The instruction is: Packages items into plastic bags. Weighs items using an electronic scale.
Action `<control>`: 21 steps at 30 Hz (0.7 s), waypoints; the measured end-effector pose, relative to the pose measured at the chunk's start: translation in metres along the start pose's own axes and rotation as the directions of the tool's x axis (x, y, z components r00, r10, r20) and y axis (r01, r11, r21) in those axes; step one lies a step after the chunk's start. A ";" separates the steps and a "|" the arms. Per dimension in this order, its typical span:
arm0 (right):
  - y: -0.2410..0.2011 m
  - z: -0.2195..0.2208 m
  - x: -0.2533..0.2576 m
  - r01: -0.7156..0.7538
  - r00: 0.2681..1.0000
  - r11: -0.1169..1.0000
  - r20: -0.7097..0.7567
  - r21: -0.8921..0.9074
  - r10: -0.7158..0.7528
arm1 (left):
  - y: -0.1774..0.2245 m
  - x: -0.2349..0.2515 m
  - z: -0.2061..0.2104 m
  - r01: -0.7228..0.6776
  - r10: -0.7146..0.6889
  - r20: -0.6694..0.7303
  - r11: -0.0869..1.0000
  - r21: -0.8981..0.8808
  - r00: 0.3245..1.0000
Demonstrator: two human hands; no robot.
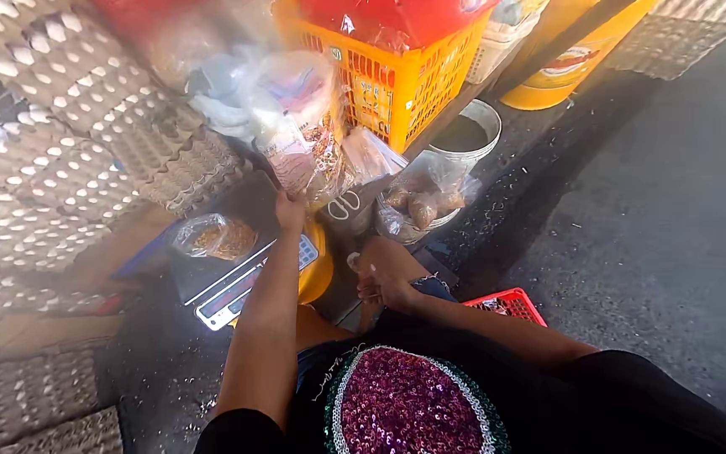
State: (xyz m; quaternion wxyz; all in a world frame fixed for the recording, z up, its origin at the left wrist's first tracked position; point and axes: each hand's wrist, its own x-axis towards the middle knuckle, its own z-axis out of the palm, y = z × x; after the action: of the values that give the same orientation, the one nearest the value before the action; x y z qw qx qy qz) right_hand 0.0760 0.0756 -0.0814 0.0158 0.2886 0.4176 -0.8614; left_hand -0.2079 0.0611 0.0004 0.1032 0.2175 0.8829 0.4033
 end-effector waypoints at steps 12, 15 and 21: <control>-0.002 0.010 -0.001 -0.044 0.998 0.999 -0.036 0.029 0.045 | -0.005 -0.066 -0.106 -0.362 0.390 0.032 0.817 0.448 0.920; 0.003 0.013 -0.003 0.057 0.998 0.983 0.011 -0.172 -0.056 | -0.019 -0.075 -0.166 -0.375 0.485 -0.104 0.779 0.503 0.868; 0.023 -0.043 -0.033 0.691 0.661 -0.063 0.664 -0.720 -0.348 | -0.036 -0.069 -0.248 0.203 -0.108 -0.315 0.937 0.286 0.943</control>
State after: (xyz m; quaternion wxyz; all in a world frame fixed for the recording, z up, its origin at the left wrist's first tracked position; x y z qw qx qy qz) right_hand 0.1305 0.0852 -0.1020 -0.0870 -0.0976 0.9216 -0.3656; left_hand -0.2460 -0.1576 0.1357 -0.0338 0.0975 0.9557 0.2758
